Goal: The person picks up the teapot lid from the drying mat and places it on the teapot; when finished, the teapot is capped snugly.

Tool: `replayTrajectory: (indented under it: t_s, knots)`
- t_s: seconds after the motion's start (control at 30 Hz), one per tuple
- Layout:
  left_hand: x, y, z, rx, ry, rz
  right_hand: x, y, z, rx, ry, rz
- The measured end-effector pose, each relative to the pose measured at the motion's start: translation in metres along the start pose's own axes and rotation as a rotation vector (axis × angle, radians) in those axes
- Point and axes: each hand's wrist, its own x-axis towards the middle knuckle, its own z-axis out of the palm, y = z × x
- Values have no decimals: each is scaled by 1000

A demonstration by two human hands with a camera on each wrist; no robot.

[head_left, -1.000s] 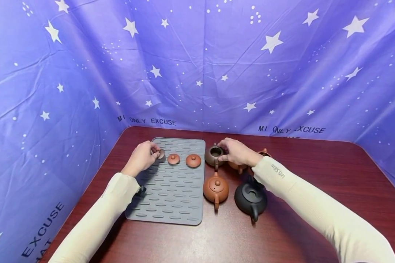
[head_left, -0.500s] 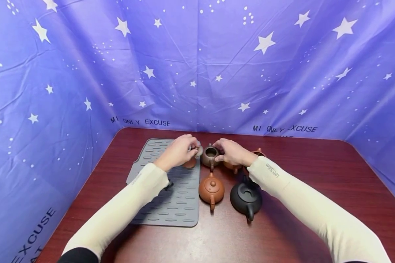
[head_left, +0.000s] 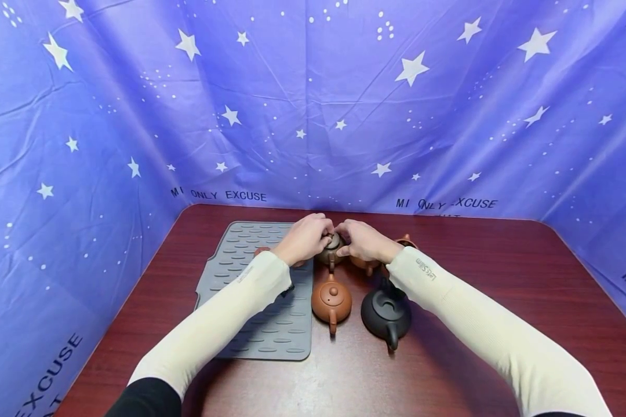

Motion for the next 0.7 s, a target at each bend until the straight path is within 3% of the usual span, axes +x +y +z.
replayTrajectory:
  t_s: [0.53, 0.7]
  knots:
    - [0, 0, 2, 0, -61, -78, 5, -4, -1, 31, -29, 11]
    - [-9, -4, -8, -43, -52, -87, 0, 4, -9, 83, -25, -18]
